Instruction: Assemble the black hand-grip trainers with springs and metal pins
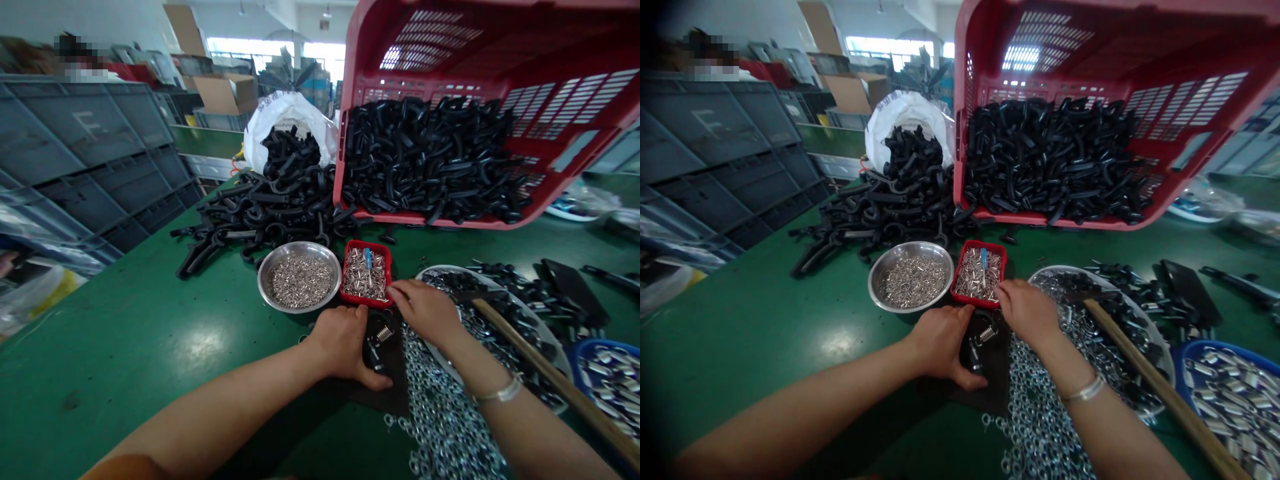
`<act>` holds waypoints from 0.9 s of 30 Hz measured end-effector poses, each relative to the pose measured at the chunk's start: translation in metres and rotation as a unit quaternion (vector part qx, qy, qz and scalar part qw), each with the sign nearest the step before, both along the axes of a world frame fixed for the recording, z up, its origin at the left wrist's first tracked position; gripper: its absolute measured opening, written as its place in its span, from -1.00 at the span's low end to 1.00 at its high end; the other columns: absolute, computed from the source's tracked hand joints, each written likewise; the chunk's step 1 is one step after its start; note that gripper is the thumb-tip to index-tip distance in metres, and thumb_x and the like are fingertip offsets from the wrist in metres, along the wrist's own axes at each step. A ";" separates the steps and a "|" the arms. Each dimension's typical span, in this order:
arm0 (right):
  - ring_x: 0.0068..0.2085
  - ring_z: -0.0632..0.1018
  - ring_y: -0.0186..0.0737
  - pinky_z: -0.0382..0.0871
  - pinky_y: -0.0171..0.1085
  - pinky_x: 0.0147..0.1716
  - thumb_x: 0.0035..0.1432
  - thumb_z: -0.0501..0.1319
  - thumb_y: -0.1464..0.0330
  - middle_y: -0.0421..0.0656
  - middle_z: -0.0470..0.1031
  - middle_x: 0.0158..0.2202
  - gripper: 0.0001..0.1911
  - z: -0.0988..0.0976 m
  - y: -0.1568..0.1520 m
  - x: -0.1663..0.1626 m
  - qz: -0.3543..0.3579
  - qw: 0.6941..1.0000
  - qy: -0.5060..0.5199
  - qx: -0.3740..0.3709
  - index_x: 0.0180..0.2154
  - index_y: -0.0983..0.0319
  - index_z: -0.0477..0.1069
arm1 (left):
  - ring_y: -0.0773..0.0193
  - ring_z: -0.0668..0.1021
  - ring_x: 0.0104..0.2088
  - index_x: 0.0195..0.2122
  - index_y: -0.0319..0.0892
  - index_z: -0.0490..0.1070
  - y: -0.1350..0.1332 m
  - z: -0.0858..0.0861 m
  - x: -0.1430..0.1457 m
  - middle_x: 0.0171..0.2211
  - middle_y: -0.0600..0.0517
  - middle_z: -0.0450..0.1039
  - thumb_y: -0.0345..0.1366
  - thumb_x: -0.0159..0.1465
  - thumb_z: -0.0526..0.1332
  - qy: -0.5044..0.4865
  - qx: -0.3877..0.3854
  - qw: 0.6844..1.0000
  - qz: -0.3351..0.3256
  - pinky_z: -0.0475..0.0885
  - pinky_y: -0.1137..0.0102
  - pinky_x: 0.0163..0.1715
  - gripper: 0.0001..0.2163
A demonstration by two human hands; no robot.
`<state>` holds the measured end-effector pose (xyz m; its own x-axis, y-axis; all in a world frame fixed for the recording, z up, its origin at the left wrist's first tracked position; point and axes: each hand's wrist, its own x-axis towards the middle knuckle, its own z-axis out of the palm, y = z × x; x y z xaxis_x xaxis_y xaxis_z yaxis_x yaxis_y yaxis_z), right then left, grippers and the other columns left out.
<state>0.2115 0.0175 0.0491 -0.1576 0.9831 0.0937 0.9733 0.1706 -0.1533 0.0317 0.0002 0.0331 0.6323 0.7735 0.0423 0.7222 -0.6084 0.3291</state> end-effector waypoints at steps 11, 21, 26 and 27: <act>-0.19 0.47 -0.04 0.31 -0.19 -0.29 0.01 0.10 0.46 0.10 0.48 -0.26 -0.79 -0.003 0.064 -0.024 0.022 0.987 -0.144 -0.073 -0.34 0.32 0.49 | -0.01 0.36 -0.09 -0.01 -0.27 0.26 0.009 0.004 -0.002 -0.09 -0.17 0.32 0.39 -0.26 0.05 0.065 0.057 0.996 -0.037 0.28 0.21 -0.10 -0.07; -0.26 0.50 -0.24 0.30 -0.32 -0.24 0.10 0.12 0.30 -0.13 0.52 -0.30 -0.80 -0.007 0.044 0.000 0.022 1.000 0.001 0.005 -0.32 0.20 0.49 | 0.08 0.50 -0.21 -0.27 -0.15 0.48 0.089 0.019 0.021 -0.28 -0.11 0.49 -0.23 0.15 0.15 0.147 0.021 0.987 0.063 0.39 0.30 -0.30 -0.81; -0.35 0.51 -0.30 0.32 -0.35 -0.35 0.11 0.10 0.31 -0.20 0.54 -0.38 -0.81 -0.003 0.016 0.010 0.017 0.995 0.098 0.007 -0.34 0.20 0.47 | 0.12 0.51 -0.19 -0.21 -0.15 0.45 0.091 0.012 0.031 -0.23 -0.10 0.49 -0.27 0.23 0.04 0.150 0.011 0.987 0.050 0.39 0.31 -0.27 -0.77; -0.40 0.51 -0.30 0.32 -0.35 -0.40 0.10 0.11 0.29 -0.21 0.53 -0.42 -0.81 -0.003 0.008 0.012 0.019 0.992 0.128 -0.002 -0.36 0.20 0.46 | 0.12 0.50 -0.18 -0.19 -0.17 0.44 0.091 0.011 0.032 -0.21 -0.12 0.48 -0.29 0.24 0.01 0.151 0.009 0.987 0.051 0.39 0.31 -0.26 -0.76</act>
